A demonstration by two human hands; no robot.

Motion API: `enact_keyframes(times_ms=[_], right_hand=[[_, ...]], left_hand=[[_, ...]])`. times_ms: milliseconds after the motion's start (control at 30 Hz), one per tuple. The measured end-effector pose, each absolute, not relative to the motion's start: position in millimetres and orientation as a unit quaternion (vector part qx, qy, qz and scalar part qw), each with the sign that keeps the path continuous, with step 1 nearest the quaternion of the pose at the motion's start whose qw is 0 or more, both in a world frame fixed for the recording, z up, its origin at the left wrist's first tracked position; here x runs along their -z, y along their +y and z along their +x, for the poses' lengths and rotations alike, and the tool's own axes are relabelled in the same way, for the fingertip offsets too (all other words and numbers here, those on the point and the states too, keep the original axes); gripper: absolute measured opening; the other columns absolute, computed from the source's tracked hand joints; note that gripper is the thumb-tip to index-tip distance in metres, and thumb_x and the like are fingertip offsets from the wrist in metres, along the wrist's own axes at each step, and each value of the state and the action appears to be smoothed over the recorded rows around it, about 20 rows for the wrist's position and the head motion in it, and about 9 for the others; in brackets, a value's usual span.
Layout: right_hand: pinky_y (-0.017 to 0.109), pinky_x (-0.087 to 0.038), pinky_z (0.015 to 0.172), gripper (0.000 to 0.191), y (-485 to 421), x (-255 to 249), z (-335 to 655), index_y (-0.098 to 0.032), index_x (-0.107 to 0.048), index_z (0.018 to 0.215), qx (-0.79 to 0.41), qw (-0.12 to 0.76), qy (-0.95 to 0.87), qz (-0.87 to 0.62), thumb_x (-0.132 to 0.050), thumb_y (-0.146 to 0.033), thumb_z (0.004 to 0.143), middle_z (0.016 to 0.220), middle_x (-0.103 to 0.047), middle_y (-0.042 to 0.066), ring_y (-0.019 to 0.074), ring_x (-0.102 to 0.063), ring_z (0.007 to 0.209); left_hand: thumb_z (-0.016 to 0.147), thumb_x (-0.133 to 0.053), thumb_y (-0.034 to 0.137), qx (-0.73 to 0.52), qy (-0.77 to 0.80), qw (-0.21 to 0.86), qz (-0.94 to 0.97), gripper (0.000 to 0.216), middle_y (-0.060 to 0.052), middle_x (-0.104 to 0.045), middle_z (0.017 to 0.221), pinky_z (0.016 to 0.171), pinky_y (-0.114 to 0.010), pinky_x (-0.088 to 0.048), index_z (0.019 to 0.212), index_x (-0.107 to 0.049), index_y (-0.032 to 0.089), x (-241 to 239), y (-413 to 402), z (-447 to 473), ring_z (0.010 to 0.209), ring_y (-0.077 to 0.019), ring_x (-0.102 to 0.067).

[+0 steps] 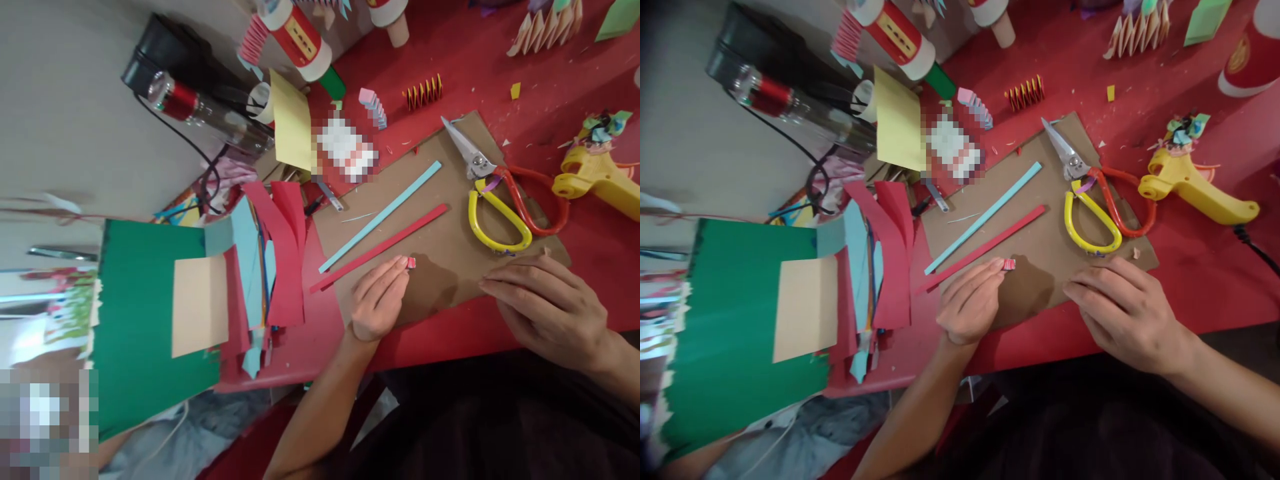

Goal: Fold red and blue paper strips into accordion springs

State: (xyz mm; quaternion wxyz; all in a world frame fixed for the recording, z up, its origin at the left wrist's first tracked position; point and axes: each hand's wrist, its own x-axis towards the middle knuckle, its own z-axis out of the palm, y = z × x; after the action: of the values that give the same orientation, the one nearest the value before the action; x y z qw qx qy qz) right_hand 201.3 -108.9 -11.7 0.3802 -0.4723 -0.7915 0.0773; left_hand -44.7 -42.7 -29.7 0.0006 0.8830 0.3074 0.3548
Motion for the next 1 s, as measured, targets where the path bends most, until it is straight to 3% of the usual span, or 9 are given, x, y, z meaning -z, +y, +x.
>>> enact_keyframes(times_ms=[400, 733, 1000], right_hand=[[0.034, -0.055, 0.070, 0.022, -105, 6, 195, -0.017, -0.065, 0.098, -0.094, 0.354, -0.814, -0.450, -0.053, -0.005, 0.084, 0.090, -0.071, 0.007, 0.0190, -0.063, 0.078], [0.035, -0.047, 0.067, 0.028, -55, -19, 164, -0.012, -0.069, 0.085, -0.131, 0.233, -0.867, -0.421, -0.042, -0.006, 0.087, 0.085, -0.067, 0.011, 0.0199, -0.055, 0.074], [0.035, -0.048, 0.071, 0.025, -39, -3, 153, -0.013, -0.070, 0.086, -0.131, 0.300, -0.868, -0.373, -0.046, -0.007, 0.087, 0.085, -0.069, 0.009, 0.0197, -0.055, 0.077]], left_hand=[[0.076, -0.060, -0.004, -0.321, 0.308, -0.005, 0.895, 0.032, -0.007, -0.075, 0.101, 0.081, -0.031, -0.061, 0.096, -0.069, 0.019, 26, -46, -43, 0.092, -0.0215, -0.072], [0.080, -0.054, 0.000, -0.288, 0.297, -0.046, 0.909, 0.030, -0.011, -0.075, 0.099, 0.080, -0.031, -0.058, 0.103, -0.065, 0.016, 26, -48, -41, 0.094, -0.0219, -0.071], [0.081, -0.052, 0.002, -0.312, 0.306, -0.036, 0.899, 0.028, -0.011, -0.075, 0.095, 0.079, -0.031, -0.058, 0.103, -0.064, 0.014, 24, -45, -38, 0.089, -0.0212, -0.072]])
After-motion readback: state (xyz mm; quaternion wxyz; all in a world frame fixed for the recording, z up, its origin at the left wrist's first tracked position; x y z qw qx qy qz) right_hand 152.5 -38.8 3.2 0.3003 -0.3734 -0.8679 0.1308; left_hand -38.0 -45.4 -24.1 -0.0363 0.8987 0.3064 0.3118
